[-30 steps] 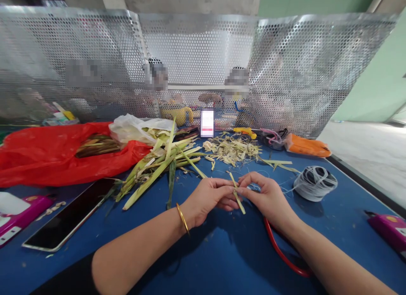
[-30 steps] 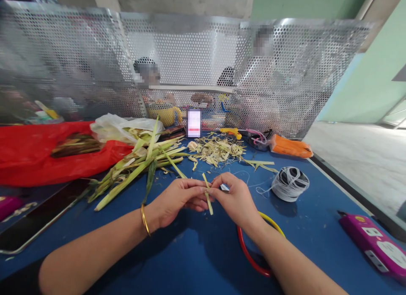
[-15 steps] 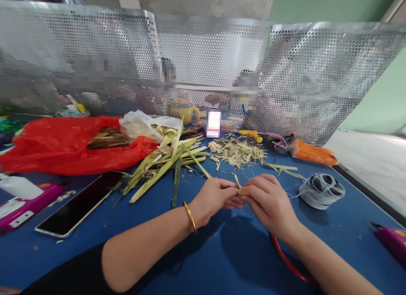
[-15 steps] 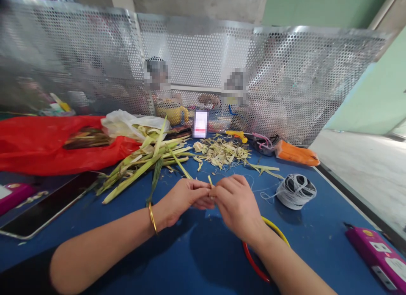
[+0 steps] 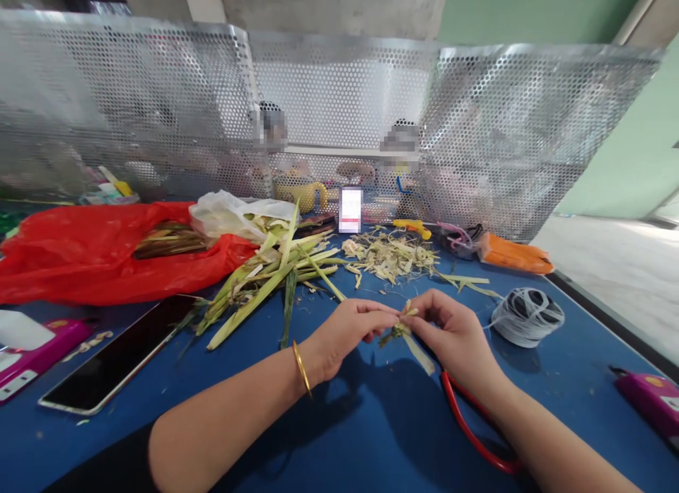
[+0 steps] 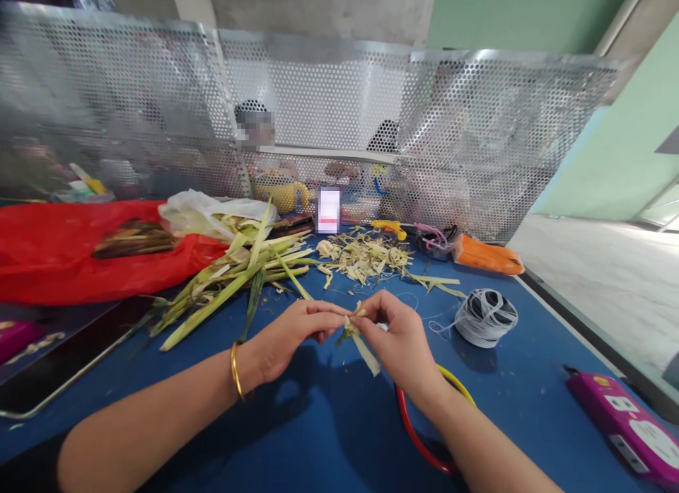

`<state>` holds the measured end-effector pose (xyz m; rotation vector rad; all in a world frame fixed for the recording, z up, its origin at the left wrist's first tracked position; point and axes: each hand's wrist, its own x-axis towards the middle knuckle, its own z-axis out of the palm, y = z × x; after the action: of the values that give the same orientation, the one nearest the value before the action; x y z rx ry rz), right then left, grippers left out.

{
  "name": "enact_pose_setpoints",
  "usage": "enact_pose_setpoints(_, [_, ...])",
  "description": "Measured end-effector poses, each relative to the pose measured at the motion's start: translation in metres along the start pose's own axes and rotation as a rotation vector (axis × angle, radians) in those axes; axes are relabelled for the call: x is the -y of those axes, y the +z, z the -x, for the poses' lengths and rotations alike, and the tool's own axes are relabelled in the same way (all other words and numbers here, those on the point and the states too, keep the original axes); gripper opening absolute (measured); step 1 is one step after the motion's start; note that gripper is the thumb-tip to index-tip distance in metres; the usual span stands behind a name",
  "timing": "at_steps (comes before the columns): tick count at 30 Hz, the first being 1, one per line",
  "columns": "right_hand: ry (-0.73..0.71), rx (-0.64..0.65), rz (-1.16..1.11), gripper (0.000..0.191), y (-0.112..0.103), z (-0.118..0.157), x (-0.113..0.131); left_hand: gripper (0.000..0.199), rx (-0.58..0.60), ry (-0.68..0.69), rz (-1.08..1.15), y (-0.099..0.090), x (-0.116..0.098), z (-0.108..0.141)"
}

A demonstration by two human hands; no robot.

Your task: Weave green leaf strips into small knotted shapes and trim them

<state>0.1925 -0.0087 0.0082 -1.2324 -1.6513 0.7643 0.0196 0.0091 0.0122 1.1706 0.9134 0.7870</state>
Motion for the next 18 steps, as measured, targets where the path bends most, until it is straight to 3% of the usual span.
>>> enact_pose_setpoints(4, [0.107, -0.090, -0.228, 0.023, 0.004, -0.002, -0.002, 0.027, 0.070, 0.012, 0.123, 0.000, 0.003, -0.002])
enact_pose_setpoints(8, [0.101, -0.119, -0.335, 0.029, 0.009, 0.000, -0.003, 0.026, 0.032, -0.042, 0.303, 0.003, 0.013, -0.005])
enact_pose_setpoints(13, [0.031, -0.164, -0.283, 0.033, 0.012, 0.003, 0.000, 0.029, 0.068, -0.153, 0.563, 0.007, 0.021, -0.007])
enact_pose_setpoints(18, [-0.001, -0.175, -0.205, 0.026, 0.016, 0.005, 0.000, 0.028, 0.072, -0.106, 0.527, 0.011, 0.024, -0.006])
